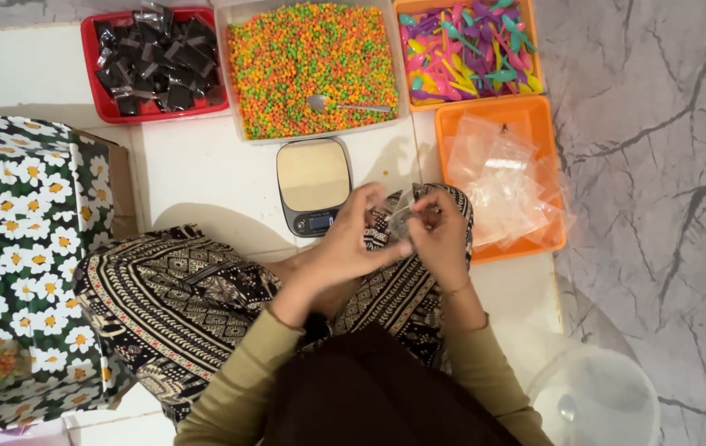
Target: Packaging small colorful items into plastic bags by scooping them from a container, weighing them on a scale, and sealing the bags.
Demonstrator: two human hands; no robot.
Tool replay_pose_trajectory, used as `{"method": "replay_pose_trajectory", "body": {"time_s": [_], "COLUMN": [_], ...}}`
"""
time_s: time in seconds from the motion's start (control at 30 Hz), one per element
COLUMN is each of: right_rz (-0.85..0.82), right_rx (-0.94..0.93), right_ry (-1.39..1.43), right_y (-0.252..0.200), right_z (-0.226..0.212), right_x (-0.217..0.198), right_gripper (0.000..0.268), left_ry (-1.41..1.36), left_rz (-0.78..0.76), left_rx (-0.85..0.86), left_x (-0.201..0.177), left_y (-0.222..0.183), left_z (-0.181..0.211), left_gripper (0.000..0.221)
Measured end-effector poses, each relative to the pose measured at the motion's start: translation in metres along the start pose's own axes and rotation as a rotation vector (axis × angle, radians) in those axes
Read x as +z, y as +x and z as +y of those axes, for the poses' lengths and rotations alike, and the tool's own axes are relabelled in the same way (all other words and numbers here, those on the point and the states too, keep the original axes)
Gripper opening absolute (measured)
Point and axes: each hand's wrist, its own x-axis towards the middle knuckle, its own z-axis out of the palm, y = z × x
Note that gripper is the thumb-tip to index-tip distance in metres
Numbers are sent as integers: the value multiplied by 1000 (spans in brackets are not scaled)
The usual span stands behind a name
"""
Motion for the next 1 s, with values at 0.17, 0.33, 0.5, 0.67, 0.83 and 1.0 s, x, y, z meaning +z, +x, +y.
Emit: {"method": "replay_pose_trajectory", "body": {"time_s": [0.17, 0.33, 0.5, 0.67, 0.83, 1.0], "right_rz": [-85, -62, -164, 73, 124, 66], "right_rx": [119, 134, 187, 153, 84, 119], "right_ry": [257, 295, 304, -91, -567, -1045], "right_y": [3, 28, 88, 212, 303, 329], "right_z": [30, 25, 44, 116, 244, 264], "right_x": [-10, -20, -49, -78, -69, -44], "right_gripper": [17, 10, 28, 20, 16, 22], "left_ry": [285, 210, 211, 325, 384, 386], "left_rz": [-408, -302, -223, -77, 39, 112], "left_rx": [152, 252, 292, 288, 263, 232], "left_x": [-11, 8, 18, 17, 24, 27], "left_y": [23, 50, 92, 152, 191, 211], "left_z": [19, -19, -49, -81, -98, -109], "left_gripper": [113, 85, 74, 79, 80, 86]}}
